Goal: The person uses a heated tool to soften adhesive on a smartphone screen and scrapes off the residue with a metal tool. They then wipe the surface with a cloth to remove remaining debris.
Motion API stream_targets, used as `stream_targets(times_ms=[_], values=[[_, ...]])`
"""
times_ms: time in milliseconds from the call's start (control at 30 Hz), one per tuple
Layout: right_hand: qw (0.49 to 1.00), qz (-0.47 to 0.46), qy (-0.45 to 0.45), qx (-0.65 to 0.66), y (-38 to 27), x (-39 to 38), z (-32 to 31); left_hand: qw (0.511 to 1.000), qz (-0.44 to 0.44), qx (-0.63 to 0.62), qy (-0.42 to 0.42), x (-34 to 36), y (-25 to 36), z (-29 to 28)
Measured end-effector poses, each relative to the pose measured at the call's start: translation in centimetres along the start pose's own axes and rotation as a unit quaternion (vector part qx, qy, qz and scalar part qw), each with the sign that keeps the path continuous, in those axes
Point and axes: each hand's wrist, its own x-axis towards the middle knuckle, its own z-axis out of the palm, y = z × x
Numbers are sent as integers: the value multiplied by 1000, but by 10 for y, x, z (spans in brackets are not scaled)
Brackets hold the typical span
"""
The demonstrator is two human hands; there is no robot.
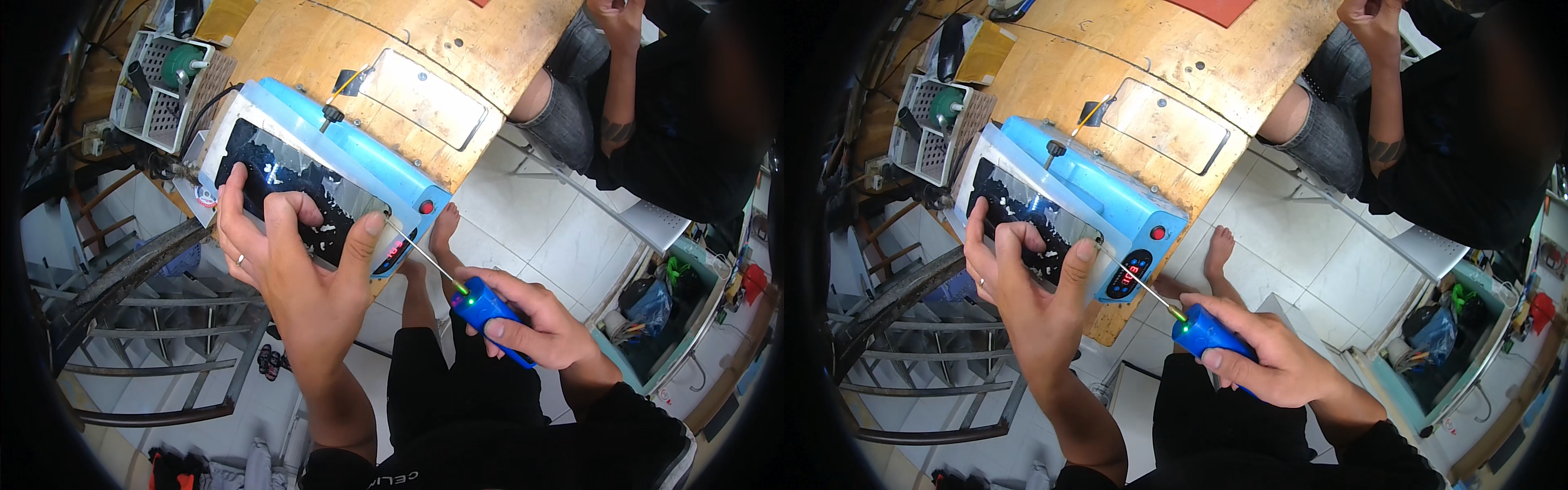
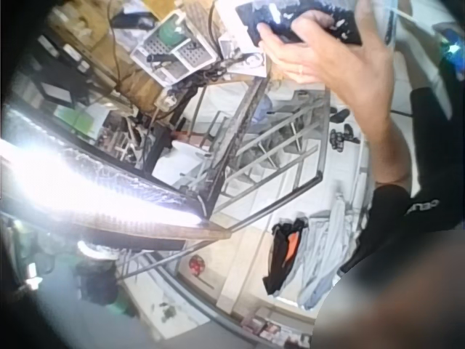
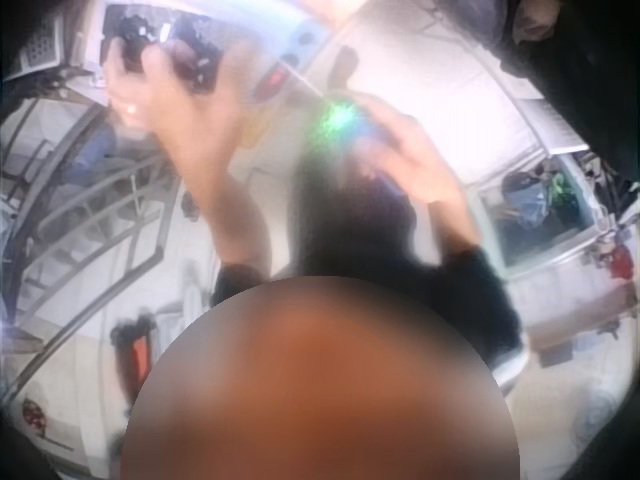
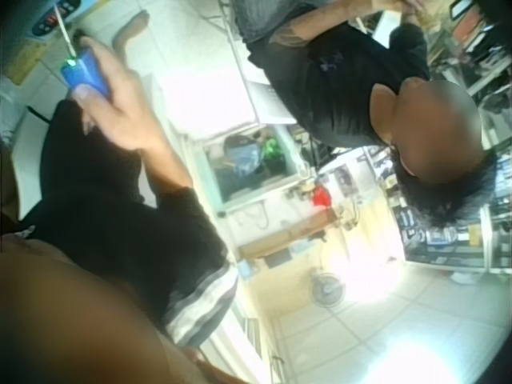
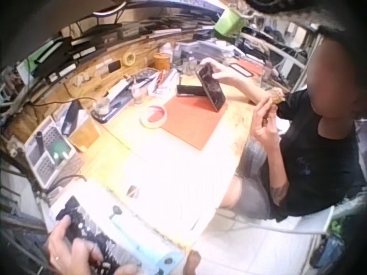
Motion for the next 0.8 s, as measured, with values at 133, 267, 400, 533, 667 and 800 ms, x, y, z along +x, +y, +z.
stream_targets(times_ms=[133, 267, 400, 533, 667, 800], values=[[1000, 9, -10, 2, 1, 0, -1, 1000, 0, -8, -24, -2, -4, -8], [1000, -1, 2, 14, 1, 0, -3, 1000, -2, 2, -27, -2, -7, -11], [1000, -10, -5, -3, 2, 2, -1, 1000, 3, 24, -19, -1, -6, -9], [999, -6, -25, -32, 3, 3, 4, 999, 9, 47, 11, -2, 3, 2], [999, 3, -23, -27, 2, 2, 7, 1000, 4, 6, 9, -3, 1, -1], [1000, 15, -12, -1, 3, 1, 6, 1000, 7, -20, -22, -5, -10, -10]])
